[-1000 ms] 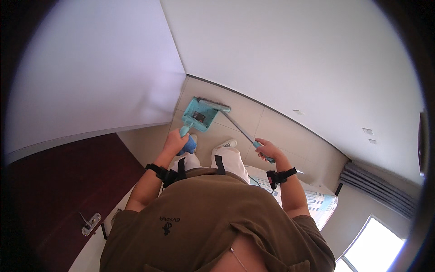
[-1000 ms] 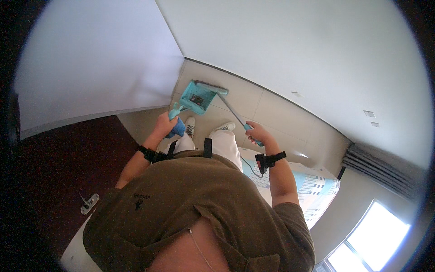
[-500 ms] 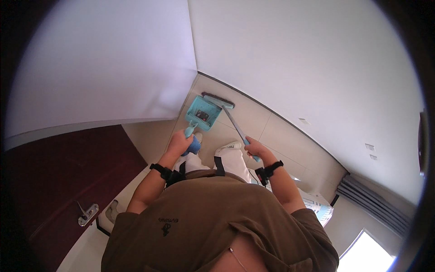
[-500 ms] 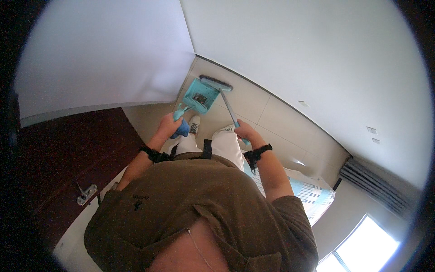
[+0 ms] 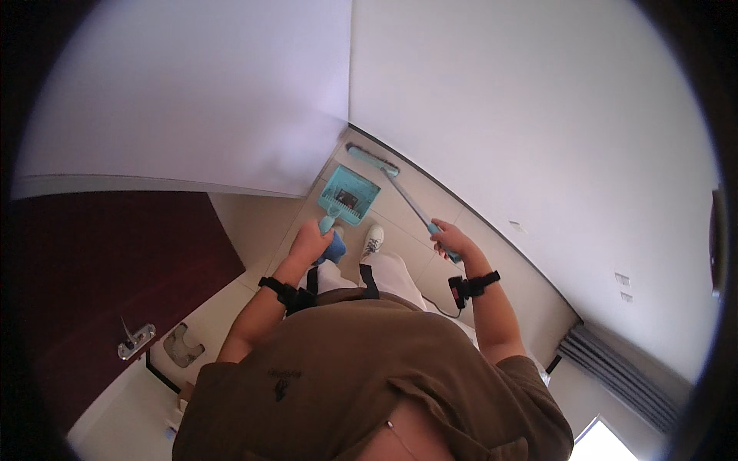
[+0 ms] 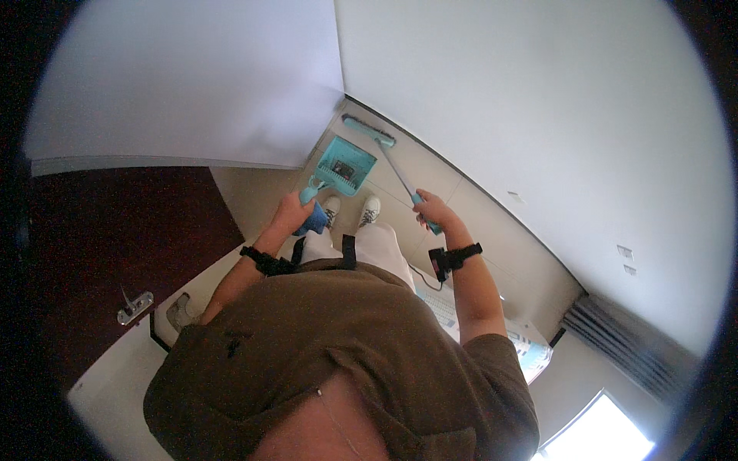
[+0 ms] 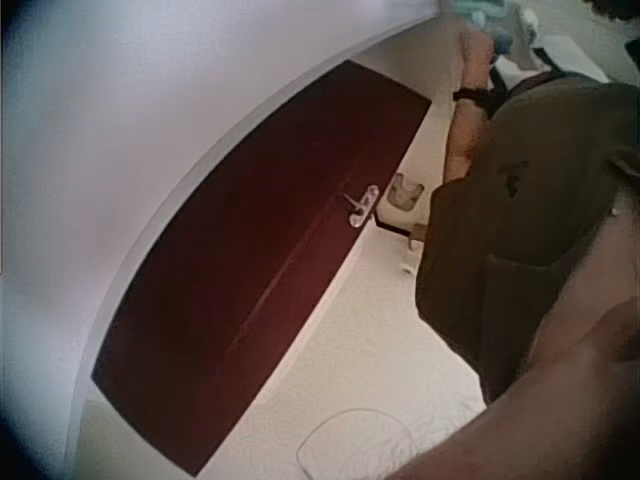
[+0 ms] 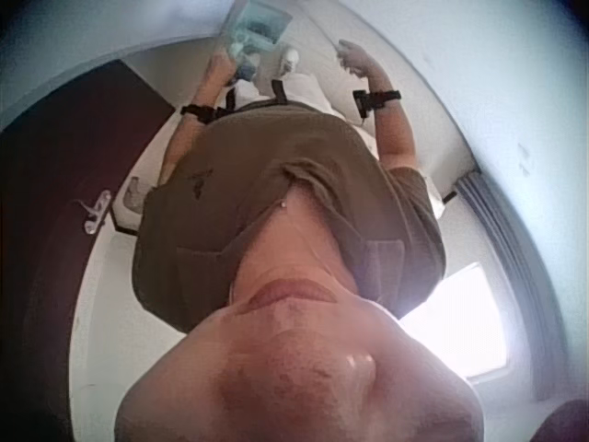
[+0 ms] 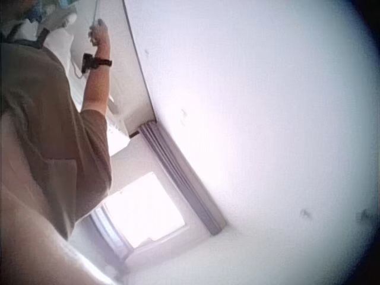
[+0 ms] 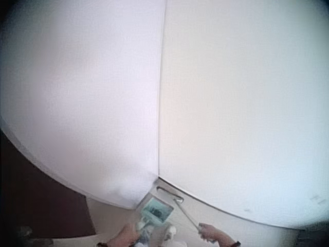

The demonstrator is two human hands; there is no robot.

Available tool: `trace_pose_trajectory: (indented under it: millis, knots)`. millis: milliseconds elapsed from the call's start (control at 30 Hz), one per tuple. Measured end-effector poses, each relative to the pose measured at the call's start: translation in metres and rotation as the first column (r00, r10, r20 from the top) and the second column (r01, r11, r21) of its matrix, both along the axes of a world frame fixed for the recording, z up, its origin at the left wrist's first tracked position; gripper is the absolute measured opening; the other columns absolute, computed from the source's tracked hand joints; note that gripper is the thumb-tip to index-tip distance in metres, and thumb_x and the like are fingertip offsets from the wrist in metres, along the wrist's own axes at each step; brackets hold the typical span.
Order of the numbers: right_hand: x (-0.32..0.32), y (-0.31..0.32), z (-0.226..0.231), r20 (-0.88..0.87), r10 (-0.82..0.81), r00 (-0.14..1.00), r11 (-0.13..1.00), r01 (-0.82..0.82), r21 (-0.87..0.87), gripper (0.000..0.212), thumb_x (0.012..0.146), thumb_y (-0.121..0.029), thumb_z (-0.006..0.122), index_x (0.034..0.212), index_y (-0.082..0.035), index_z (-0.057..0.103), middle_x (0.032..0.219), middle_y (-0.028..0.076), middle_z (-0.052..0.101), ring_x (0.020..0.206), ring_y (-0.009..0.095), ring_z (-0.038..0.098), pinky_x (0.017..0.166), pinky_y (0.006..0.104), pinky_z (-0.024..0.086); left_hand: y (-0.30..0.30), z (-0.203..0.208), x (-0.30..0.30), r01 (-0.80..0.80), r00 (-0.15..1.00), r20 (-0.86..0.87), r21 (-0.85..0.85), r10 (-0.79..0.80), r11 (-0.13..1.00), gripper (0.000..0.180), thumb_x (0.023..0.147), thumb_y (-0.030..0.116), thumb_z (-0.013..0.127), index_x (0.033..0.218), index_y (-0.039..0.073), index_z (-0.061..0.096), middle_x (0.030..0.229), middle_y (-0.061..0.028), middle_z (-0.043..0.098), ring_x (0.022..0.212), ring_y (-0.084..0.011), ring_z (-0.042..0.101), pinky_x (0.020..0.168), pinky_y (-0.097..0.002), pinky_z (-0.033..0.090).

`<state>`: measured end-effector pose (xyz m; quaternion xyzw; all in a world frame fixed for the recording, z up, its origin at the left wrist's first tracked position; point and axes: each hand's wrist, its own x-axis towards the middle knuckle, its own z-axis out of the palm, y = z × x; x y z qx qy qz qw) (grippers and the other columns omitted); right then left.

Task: The person sweeps the tiled floor of a bedroom using a blue broom and dustpan. They gather debris into the dustpan while moving around a bed and a wardrobe.

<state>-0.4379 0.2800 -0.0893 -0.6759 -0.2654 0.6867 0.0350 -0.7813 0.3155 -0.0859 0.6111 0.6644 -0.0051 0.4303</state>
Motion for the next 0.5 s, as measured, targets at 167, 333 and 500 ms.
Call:
trace_pose_trajectory:
  millis: [167,333,500]
  knots:
    - [-0.014,0.061,-0.059,-0.085,0.006,0.996,1.000,-0.007,-0.007,0.038,0.076,-0.009,0.048,0.112,-0.008,0.037,0.055,0.008,0.048,0.039,0.016,0.046,0.033,0.0306,0.037,-0.019,-0.006,-0.003,-0.163,0.984,0.068,0.003,0.162,0.987,0.036,0.072,0.028,0.057,0.086,-0.005,0.056,0.080,-0.0262,0.057,0.078,-0.0397,0.055,0.067,-0.0429,0.044]
    - [-0.057,0.057,-0.089,0.034,0.269,0.963,0.959,-0.270,0.080,0.030,0.074,-0.010,0.047,0.101,0.002,0.040,0.058,0.013,0.052,0.043,0.024,0.052,0.042,0.0388,0.043,-0.027,-0.006,0.006,-0.201,0.980,-0.020,-0.024,0.200,0.979,0.038,0.073,0.030,0.056,0.088,-0.005,0.056,0.081,-0.0261,0.057,0.079,-0.0393,0.056,0.068,-0.0424,0.045]
    - [-0.038,0.013,-0.055,0.118,0.526,0.842,0.841,-0.536,0.076,0.036,0.072,-0.009,0.048,0.105,0.003,0.041,0.062,0.016,0.057,0.048,0.023,0.056,0.047,0.0345,0.045,-0.038,-0.021,0.009,-0.221,0.975,0.002,0.005,0.221,0.975,0.038,0.073,0.030,0.056,0.088,-0.005,0.056,0.080,-0.0264,0.057,0.079,-0.0399,0.055,0.068,-0.0423,0.045]
